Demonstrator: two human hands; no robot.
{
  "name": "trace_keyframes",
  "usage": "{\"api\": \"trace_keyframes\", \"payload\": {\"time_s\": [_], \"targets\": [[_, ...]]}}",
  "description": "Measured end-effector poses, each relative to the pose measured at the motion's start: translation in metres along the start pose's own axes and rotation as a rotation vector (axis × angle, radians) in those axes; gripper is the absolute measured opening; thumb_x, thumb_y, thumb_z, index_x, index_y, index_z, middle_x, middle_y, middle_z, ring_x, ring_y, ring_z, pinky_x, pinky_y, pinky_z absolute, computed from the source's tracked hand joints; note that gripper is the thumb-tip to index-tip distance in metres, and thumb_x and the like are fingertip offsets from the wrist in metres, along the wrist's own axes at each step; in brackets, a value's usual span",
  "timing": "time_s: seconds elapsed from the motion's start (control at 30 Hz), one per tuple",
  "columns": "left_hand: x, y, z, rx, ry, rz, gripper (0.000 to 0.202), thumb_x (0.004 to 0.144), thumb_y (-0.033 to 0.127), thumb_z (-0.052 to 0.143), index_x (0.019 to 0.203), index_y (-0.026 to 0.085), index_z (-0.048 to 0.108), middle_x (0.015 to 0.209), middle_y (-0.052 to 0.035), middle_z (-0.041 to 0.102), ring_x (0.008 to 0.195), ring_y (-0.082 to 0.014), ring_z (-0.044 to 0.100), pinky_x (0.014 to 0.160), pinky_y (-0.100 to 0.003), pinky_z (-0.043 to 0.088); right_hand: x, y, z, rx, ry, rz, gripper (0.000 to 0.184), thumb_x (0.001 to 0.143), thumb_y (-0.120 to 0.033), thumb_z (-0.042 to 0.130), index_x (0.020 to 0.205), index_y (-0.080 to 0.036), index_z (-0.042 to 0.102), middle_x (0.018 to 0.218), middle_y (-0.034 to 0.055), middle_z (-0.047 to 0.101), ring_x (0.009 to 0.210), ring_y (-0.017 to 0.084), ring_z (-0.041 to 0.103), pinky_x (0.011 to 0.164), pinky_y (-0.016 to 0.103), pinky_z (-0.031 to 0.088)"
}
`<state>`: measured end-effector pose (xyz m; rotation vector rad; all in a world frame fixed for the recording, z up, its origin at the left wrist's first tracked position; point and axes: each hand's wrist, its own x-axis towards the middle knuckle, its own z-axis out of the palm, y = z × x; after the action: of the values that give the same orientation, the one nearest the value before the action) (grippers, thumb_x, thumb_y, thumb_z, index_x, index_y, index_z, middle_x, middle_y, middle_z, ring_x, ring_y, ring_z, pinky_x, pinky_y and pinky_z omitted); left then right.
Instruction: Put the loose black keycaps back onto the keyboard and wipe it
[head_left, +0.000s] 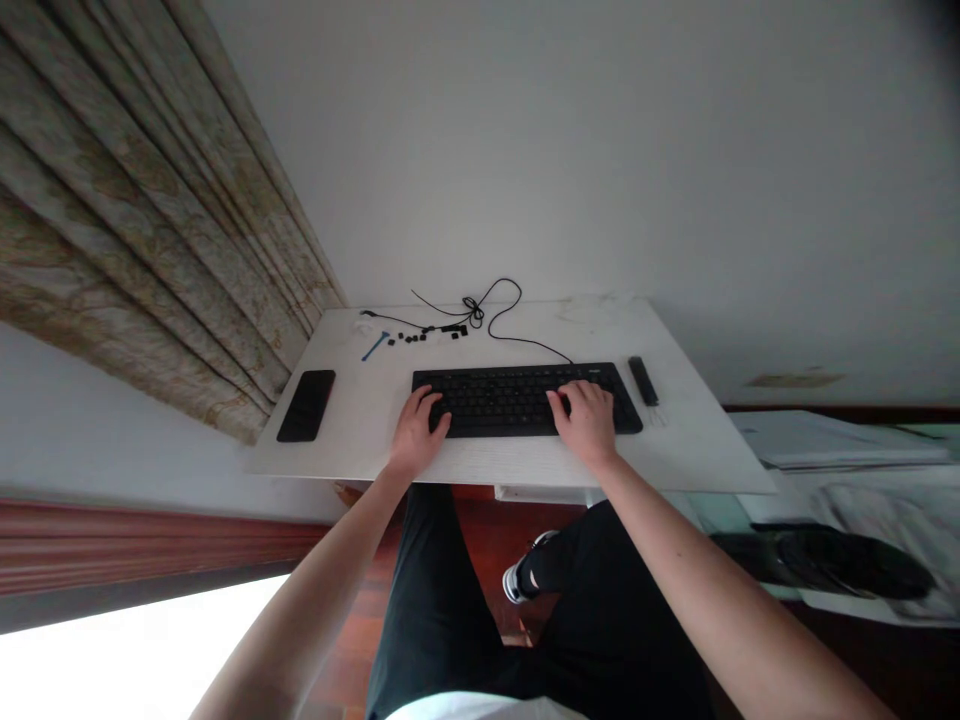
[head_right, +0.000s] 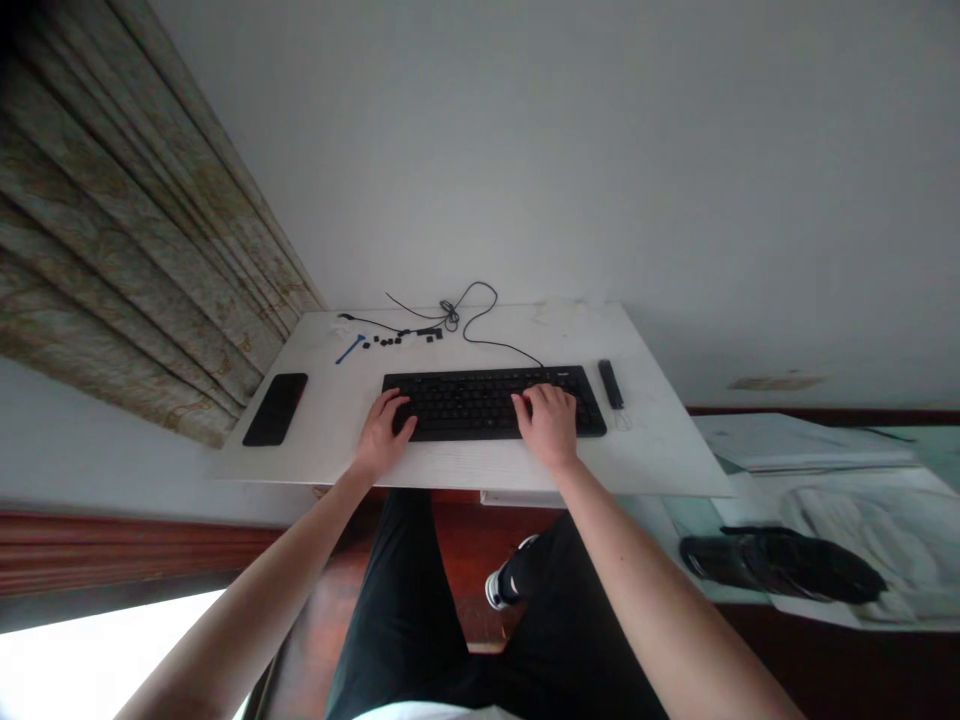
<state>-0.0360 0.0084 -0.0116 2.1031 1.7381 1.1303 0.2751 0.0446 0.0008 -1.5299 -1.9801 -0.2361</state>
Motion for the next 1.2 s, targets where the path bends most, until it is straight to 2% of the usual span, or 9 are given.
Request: {"api": "trace_keyframes", "payload": {"time_s": [0.1, 0.2, 0.37, 0.43, 0.53, 0.67, 0.77, 1.03, 1.2], "targets": [[0.019, -0.017, -0.006, -0.013, 0.078, -0.081, 0.026, 0.093, 0.027, 0.053, 0.118, 0.021, 0.06, 0.133, -0.0114, 0.054, 0.129, -0.0239, 0.052, 0.114, -0.044, 0.041, -0.001, -0.001, 0.002, 0.017, -0.029, -0.058, 0.03, 0.099, -0.04, 0.045, 0.089, -0.019, 0.063, 0.094, 0.0106, 0.067, 0.09, 0.025, 0.055, 0.082, 0.038, 0.035], [0.056, -0.042, -0.015, 0.065, 0.114, -0.173, 0.028, 0.092, 0.023, 0.05, 0.118, 0.018, 0.06, 0.132, -0.0134, 0.054, 0.13, -0.0255, 0.051, 0.116, -0.046, 0.038, 0.001, -0.001, 0.003, 0.024, -0.048, -0.065, 0.032, 0.1, -0.042, 0.045, 0.089, -0.019, 0.064, 0.096, 0.0107, 0.067, 0.091, 0.025, 0.055, 0.084, 0.039, 0.035], [0.128, -0.065, -0.01, 0.215, -0.152, -0.089, 0.041, 0.088, 0.02, 0.053, 0.128, 0.016, 0.056, 0.14, -0.0142, 0.052, 0.136, -0.0266, 0.045, 0.118, -0.044, 0.034, 0.003, 0.001, 0.003, 0.026, -0.028, -0.059, 0.032, 0.1, -0.043, 0.045, 0.09, -0.019, 0.065, 0.098, 0.0111, 0.067, 0.093, 0.026, 0.055, 0.086, 0.04, 0.035], [0.15, -0.06, 0.002, 0.258, -0.27, -0.022, 0.044, 0.088, 0.02, 0.053, 0.132, 0.015, 0.055, 0.144, -0.0145, 0.049, 0.138, -0.0261, 0.043, 0.119, -0.043, 0.033, 0.003, 0.001, 0.002, 0.032, -0.036, -0.06, 0.032, 0.1, -0.042, 0.046, 0.089, -0.019, 0.065, 0.096, 0.0107, 0.067, 0.094, 0.025, 0.055, 0.086, 0.04, 0.035], [0.172, -0.041, 0.026, 0.31, -0.362, 0.053, 0.048, 0.089, 0.02, 0.051, 0.137, 0.017, 0.053, 0.15, -0.0121, 0.046, 0.141, -0.0242, 0.041, 0.119, -0.039, 0.032, 0.004, 0.002, 0.001, 0.037, -0.051, -0.049, 0.031, 0.1, -0.041, 0.047, 0.088, -0.018, 0.065, 0.096, 0.0104, 0.067, 0.094, 0.025, 0.056, 0.086, 0.04, 0.035], [0.187, -0.018, 0.053, 0.384, -0.414, 0.076, 0.048, 0.089, 0.019, 0.051, 0.137, 0.019, 0.054, 0.15, -0.0111, 0.048, 0.137, -0.0244, 0.046, 0.116, -0.037, 0.035, 0.004, 0.003, 0.002, 0.034, -0.062, -0.033, 0.031, 0.099, -0.041, 0.048, 0.089, -0.018, 0.065, 0.096, 0.0104, 0.067, 0.095, 0.026, 0.056, 0.087, 0.04, 0.036], [0.194, -0.011, 0.063, 0.437, -0.436, 0.101, 0.044, 0.09, 0.019, 0.051, 0.134, 0.02, 0.057, 0.145, -0.0109, 0.052, 0.132, -0.0246, 0.051, 0.112, -0.037, 0.039, 0.004, 0.004, 0.002, 0.03, -0.068, -0.018, 0.032, 0.1, -0.042, 0.047, 0.089, -0.018, 0.065, 0.098, 0.011, 0.067, 0.094, 0.026, 0.056, 0.088, 0.04, 0.036], [0.196, -0.002, 0.065, 0.568, -0.468, 0.079, 0.028, 0.094, 0.022, 0.048, 0.117, 0.021, 0.064, 0.126, -0.0115, 0.06, 0.118, -0.0259, 0.056, 0.096, -0.039, 0.05, 0.005, 0.006, 0.003, 0.053, -0.068, -0.014, 0.033, 0.101, -0.042, 0.044, 0.09, -0.019, 0.065, 0.097, 0.0112, 0.066, 0.093, 0.025, 0.056, 0.087, 0.041, 0.036], [0.191, 0.001, 0.063, 0.594, -0.436, 0.059, 0.025, 0.095, 0.023, 0.047, 0.111, 0.019, 0.066, 0.127, -0.0131, 0.059, 0.119, -0.0277, 0.054, 0.092, -0.039, 0.052, 0.004, 0.006, 0.003, 0.051, -0.072, -0.014, 0.033, 0.101, -0.042, 0.044, 0.09, -0.019, 0.065, 0.097, 0.0115, 0.067, 0.093, 0.025, 0.057, 0.087, 0.041, 0.036]]}}
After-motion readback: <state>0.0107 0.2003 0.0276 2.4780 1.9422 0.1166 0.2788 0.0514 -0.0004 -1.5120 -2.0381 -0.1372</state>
